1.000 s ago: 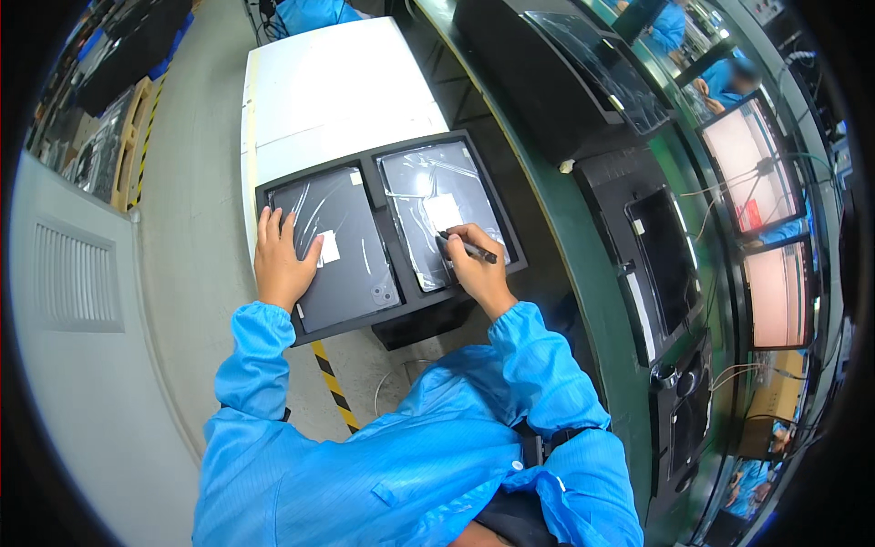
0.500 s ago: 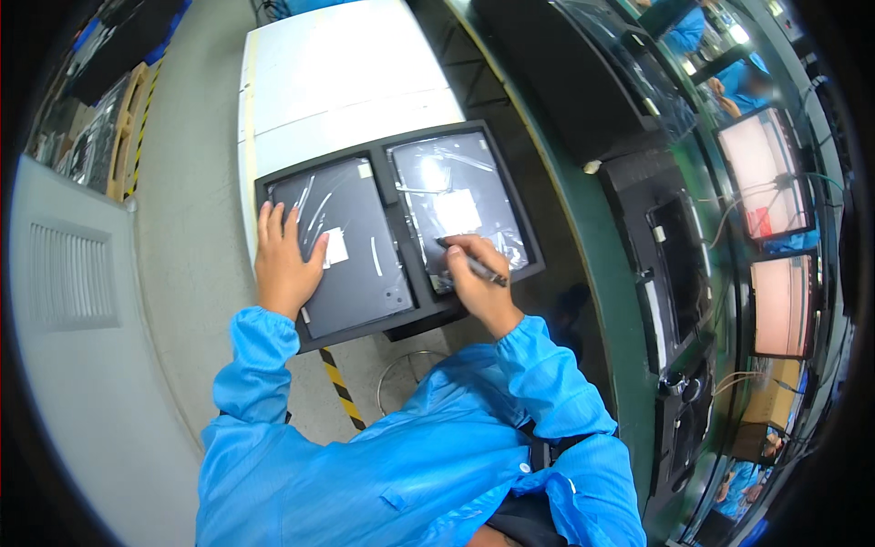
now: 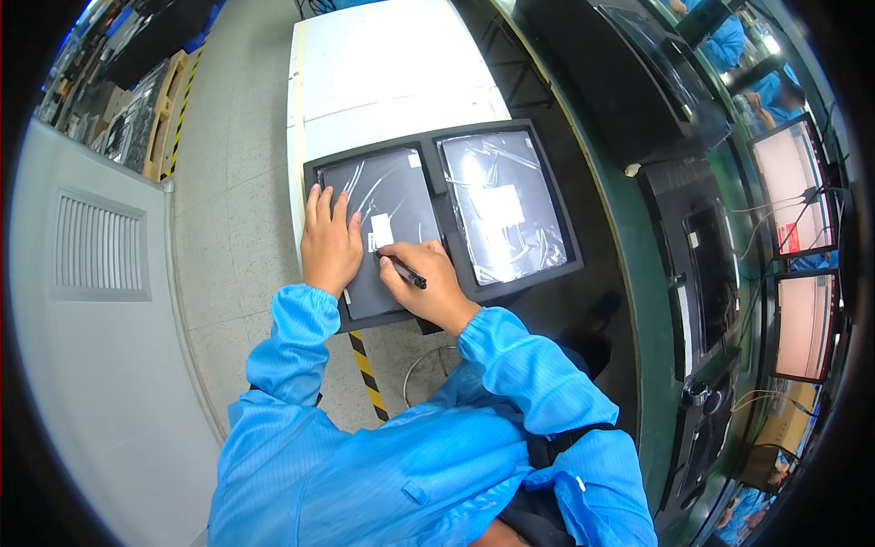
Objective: Handling and testing electronic tablets at a factory workstation.
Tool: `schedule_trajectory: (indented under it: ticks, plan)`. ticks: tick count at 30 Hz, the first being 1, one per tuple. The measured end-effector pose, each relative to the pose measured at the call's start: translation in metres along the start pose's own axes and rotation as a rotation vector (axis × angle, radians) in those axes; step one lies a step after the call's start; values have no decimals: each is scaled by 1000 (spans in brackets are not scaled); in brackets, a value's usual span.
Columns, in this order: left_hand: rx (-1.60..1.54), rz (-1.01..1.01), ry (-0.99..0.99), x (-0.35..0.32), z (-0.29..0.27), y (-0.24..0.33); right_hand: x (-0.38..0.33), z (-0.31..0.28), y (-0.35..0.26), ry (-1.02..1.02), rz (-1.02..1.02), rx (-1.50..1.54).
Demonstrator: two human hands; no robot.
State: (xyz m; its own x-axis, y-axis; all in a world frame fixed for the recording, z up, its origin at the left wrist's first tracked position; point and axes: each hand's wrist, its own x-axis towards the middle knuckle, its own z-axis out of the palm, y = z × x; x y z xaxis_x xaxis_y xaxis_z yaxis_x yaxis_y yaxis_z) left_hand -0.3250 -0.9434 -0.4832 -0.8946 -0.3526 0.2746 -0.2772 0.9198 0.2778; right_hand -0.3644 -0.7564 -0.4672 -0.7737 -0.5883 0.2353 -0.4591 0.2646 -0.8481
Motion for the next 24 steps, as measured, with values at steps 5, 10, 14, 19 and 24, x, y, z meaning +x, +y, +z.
schedule_trajectory:
  ticks: [5, 10, 14, 19, 24]
  plan:
    - [34, 140, 116, -4, 15, -16, -13, -15, -6, 106, -74, 259]
    - [46, 212, 33, 1, 29, -39, -106, -128, -6, 207, -176, -34]
    - [150, 234, -16, 7, 32, -44, -218, -264, -19, 382, 181, -628]
    - [236, 151, -81, 9, 28, -40, -332, -363, -43, 961, 317, -1149]
    - [148, 173, -44, 8, 24, -41, -372, -382, -29, 836, 288, -1129]
